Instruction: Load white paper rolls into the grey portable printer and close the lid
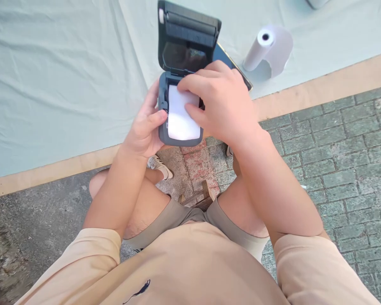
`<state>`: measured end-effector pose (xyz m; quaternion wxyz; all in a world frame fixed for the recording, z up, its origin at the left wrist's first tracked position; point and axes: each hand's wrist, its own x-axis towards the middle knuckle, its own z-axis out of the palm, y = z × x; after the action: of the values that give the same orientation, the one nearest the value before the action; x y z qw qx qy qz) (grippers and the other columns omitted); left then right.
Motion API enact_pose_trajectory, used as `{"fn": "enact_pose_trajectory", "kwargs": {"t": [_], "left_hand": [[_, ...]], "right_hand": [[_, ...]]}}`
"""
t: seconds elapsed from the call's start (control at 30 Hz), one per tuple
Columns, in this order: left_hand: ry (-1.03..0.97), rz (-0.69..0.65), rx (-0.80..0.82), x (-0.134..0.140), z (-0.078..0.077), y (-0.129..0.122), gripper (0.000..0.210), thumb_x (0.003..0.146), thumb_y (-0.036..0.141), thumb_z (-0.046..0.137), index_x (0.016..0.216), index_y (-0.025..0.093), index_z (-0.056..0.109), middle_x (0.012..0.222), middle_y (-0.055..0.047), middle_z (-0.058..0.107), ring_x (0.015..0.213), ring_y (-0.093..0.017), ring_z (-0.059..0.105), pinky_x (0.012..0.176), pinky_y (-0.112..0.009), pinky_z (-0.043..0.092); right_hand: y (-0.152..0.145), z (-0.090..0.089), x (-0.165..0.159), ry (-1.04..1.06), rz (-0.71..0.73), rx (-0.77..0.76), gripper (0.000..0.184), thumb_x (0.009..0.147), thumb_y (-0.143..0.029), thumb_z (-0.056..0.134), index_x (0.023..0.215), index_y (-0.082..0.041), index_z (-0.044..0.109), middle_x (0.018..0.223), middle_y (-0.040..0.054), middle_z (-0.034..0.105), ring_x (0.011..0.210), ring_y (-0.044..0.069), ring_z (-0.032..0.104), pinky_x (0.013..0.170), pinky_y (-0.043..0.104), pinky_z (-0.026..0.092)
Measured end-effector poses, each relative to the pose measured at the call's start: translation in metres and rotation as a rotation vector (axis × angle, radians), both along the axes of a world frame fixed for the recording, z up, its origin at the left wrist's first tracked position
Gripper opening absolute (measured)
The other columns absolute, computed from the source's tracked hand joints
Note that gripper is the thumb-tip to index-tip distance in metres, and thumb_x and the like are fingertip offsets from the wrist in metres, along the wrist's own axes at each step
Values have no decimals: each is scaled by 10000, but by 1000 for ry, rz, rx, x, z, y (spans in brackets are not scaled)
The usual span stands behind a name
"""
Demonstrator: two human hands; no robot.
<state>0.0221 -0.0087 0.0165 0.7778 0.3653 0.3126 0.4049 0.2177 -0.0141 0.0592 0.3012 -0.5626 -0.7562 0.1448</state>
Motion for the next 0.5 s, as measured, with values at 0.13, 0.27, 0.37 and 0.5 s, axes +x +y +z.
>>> {"fn": "enact_pose_trajectory", "kwargs": {"t": [0.13, 0.27, 0.37, 0.5], "left_hand": [[28, -10, 11, 2, 1, 0, 831, 765, 406, 806, 1502, 304, 438, 1383, -32, 669, 1533, -347, 473, 1168, -453, 537], [34, 30, 21, 1, -3, 0, 750, 799, 432, 773, 1477, 333, 467, 1337, -1, 693, 1514, -336, 503, 1144, -449, 556], [28, 60, 10, -1, -8, 2, 717, 795, 464, 785, 1445, 334, 512, 1340, 8, 701, 1522, -332, 496, 1116, -418, 570], [-2, 31, 14, -5, -11, 4, 674, 811, 458, 782, 1429, 344, 537, 1368, 20, 710, 1450, -315, 578, 1043, -398, 609]], "right_hand": [[6, 7, -6, -152, -12, -103, 234, 713, -202, 724, 918, -307, 688, 804, 72, 679, 1068, 398, 608, 975, 644, 471], [6, 26, -15, -199, -1, -122, 273, 714, -164, 697, 944, -310, 686, 808, 49, 667, 1112, 400, 628, 991, 663, 472], [0, 34, -7, 141, -10, -112, 390, 701, -136, 687, 1044, -323, 709, 991, -3, 734, 1052, 307, 674, 954, 537, 530], [-4, 18, 50, 779, -100, -78, 280, 771, -372, 675, 1032, -306, 749, 1004, 23, 672, 924, 235, 686, 690, 383, 541]]}}
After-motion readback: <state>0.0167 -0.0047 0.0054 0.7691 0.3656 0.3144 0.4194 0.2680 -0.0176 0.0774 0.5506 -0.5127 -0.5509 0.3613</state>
